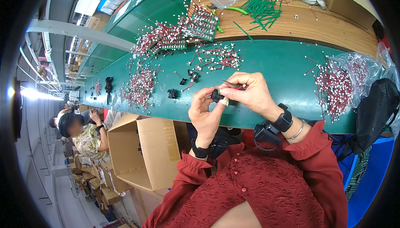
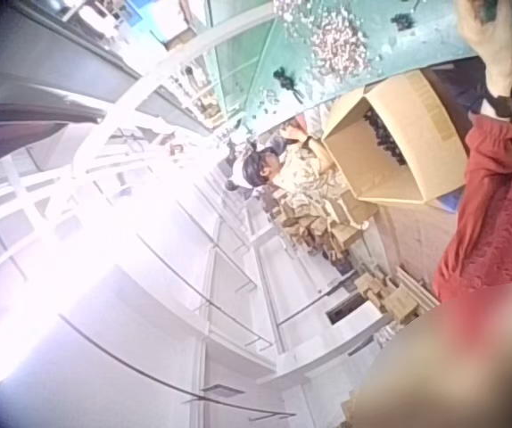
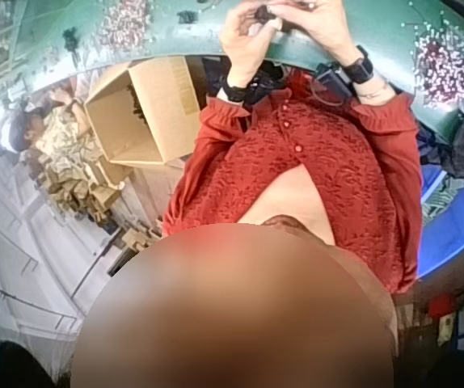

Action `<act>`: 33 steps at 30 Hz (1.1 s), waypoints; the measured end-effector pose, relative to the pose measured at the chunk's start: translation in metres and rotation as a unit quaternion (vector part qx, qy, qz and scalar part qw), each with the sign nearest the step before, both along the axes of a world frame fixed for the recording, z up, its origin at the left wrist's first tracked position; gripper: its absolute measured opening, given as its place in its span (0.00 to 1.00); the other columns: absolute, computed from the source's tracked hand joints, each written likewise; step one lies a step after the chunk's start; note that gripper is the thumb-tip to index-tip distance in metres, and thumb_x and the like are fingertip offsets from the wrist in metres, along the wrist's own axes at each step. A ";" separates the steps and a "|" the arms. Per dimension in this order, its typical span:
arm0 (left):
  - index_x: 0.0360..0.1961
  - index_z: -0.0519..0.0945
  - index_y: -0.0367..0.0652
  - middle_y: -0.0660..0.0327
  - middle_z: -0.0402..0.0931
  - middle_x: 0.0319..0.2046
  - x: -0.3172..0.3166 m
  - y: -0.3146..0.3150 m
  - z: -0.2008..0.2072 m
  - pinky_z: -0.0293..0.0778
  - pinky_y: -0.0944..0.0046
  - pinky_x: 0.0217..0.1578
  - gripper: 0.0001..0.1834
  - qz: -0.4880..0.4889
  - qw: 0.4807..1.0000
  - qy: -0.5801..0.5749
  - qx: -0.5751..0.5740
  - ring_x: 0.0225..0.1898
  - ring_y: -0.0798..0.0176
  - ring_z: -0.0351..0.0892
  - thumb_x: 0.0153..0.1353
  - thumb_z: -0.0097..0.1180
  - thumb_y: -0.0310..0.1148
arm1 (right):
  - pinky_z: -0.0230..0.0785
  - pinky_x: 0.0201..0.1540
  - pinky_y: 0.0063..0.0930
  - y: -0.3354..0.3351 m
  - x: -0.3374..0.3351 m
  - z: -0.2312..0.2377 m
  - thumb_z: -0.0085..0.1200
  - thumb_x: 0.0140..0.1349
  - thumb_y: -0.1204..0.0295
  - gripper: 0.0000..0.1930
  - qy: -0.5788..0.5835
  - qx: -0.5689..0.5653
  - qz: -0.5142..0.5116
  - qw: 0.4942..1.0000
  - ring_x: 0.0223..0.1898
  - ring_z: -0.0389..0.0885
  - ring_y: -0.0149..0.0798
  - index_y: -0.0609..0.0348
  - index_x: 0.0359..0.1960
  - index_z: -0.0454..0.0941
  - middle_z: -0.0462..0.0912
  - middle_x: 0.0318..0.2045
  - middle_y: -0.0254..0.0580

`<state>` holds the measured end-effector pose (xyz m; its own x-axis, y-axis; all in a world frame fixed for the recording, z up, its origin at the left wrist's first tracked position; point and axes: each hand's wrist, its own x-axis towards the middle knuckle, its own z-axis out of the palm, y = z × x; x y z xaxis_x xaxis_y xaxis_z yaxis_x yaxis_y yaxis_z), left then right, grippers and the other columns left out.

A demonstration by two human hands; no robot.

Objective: The person assembles small electronic components by hand at a green workbench. They pick up a black plastic housing and insert red and white wires, then place the finished unit on the table. The person briefly moves a cardboard box and continues assembling additional units.

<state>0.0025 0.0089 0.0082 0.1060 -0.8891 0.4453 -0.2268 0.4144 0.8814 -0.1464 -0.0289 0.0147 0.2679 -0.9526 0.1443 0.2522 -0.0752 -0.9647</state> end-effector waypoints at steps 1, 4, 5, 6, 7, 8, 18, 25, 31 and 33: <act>0.42 0.73 0.36 0.55 0.76 0.40 0.000 0.000 0.000 0.75 0.71 0.35 0.21 0.002 1.000 0.001 0.001 0.39 0.66 0.77 0.44 0.61 0.16 | 0.65 0.30 0.15 0.000 0.000 0.000 0.60 0.51 0.77 0.06 0.007 -0.009 -0.004 1.000 0.29 0.74 0.22 0.64 0.31 0.81 0.79 0.28 0.35; 0.43 0.73 0.36 0.55 0.76 0.40 0.001 -0.001 -0.002 0.75 0.71 0.34 0.22 -0.002 1.000 0.008 0.002 0.39 0.66 0.77 0.44 0.61 0.16 | 0.65 0.29 0.15 0.002 0.001 0.002 0.60 0.51 0.77 0.05 0.028 -0.027 -0.013 0.999 0.28 0.74 0.22 0.64 0.31 0.81 0.79 0.27 0.35; 0.42 0.73 0.36 0.55 0.76 0.39 0.001 -0.001 -0.003 0.75 0.71 0.34 0.21 -0.004 1.000 0.010 0.001 0.39 0.66 0.77 0.43 0.61 0.16 | 0.65 0.29 0.15 0.003 0.001 0.003 0.59 0.51 0.77 0.05 0.030 -0.033 -0.012 0.999 0.28 0.74 0.22 0.64 0.31 0.81 0.78 0.27 0.34; 0.42 0.74 0.36 0.55 0.77 0.39 0.001 -0.001 -0.003 0.76 0.71 0.34 0.21 -0.005 1.000 0.012 0.001 0.39 0.65 0.78 0.43 0.61 0.16 | 0.65 0.29 0.15 0.003 0.001 0.003 0.59 0.51 0.77 0.05 0.030 -0.040 -0.013 0.999 0.28 0.74 0.22 0.64 0.30 0.81 0.78 0.27 0.34; 0.41 0.74 0.36 0.55 0.77 0.38 0.001 -0.001 -0.003 0.76 0.71 0.34 0.20 -0.006 1.000 0.015 0.001 0.38 0.65 0.78 0.43 0.61 0.16 | 0.65 0.29 0.15 0.004 0.002 0.004 0.59 0.51 0.77 0.05 0.029 -0.040 -0.012 0.999 0.27 0.74 0.22 0.64 0.30 0.81 0.78 0.26 0.34; 0.40 0.74 0.36 0.55 0.77 0.38 0.001 -0.002 -0.003 0.76 0.70 0.34 0.20 0.000 1.000 -0.006 -0.010 0.38 0.64 0.78 0.42 0.61 0.16 | 0.65 0.28 0.15 0.004 0.002 0.004 0.59 0.51 0.77 0.05 0.025 -0.041 -0.014 0.999 0.27 0.74 0.22 0.64 0.30 0.81 0.78 0.26 0.34; 0.37 0.75 0.33 0.50 0.76 0.35 0.005 -0.005 0.011 0.73 0.59 0.36 0.21 0.053 0.944 -0.270 -0.184 0.35 0.51 0.76 0.35 0.58 0.13 | 0.63 0.25 0.17 0.009 0.011 0.003 0.59 0.46 0.82 0.03 0.068 -0.142 -0.071 0.985 0.24 0.73 0.26 0.65 0.24 0.79 0.77 0.22 0.36; 0.42 0.75 0.36 0.54 0.78 0.35 -0.003 -0.005 0.020 0.74 0.63 0.35 0.25 0.071 0.949 -0.273 -0.138 0.34 0.55 0.78 0.37 0.61 0.15 | 0.53 0.18 0.12 0.000 -0.002 0.002 0.56 0.55 0.74 0.06 -0.136 0.184 0.064 0.971 0.16 0.64 0.19 0.66 0.29 0.77 0.74 0.20 0.33; 0.51 0.64 0.36 0.53 0.76 0.39 -0.014 -0.005 0.020 0.75 0.67 0.39 0.28 -0.013 0.993 0.029 0.116 0.41 0.63 0.78 0.48 0.59 0.16 | 0.52 0.16 0.13 -0.007 -0.006 -0.011 0.52 0.59 0.74 0.06 -0.352 0.361 0.163 0.848 0.13 0.59 0.19 0.64 0.34 0.75 0.69 0.18 0.28; 0.51 0.65 0.38 0.55 0.76 0.40 -0.015 -0.007 0.019 0.75 0.69 0.38 0.28 -0.038 0.985 0.090 0.144 0.40 0.65 0.77 0.47 0.58 0.17 | 0.52 0.16 0.13 -0.008 -0.007 -0.014 0.52 0.59 0.74 0.06 -0.374 0.377 0.164 0.831 0.13 0.59 0.18 0.64 0.34 0.75 0.69 0.19 0.28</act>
<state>-0.0126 0.0023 0.0273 0.0884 -0.9843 0.1527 -0.0350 0.1501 0.9880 -0.1530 -0.0372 0.0011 0.6354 -0.7409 -0.2175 0.6900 0.6712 -0.2709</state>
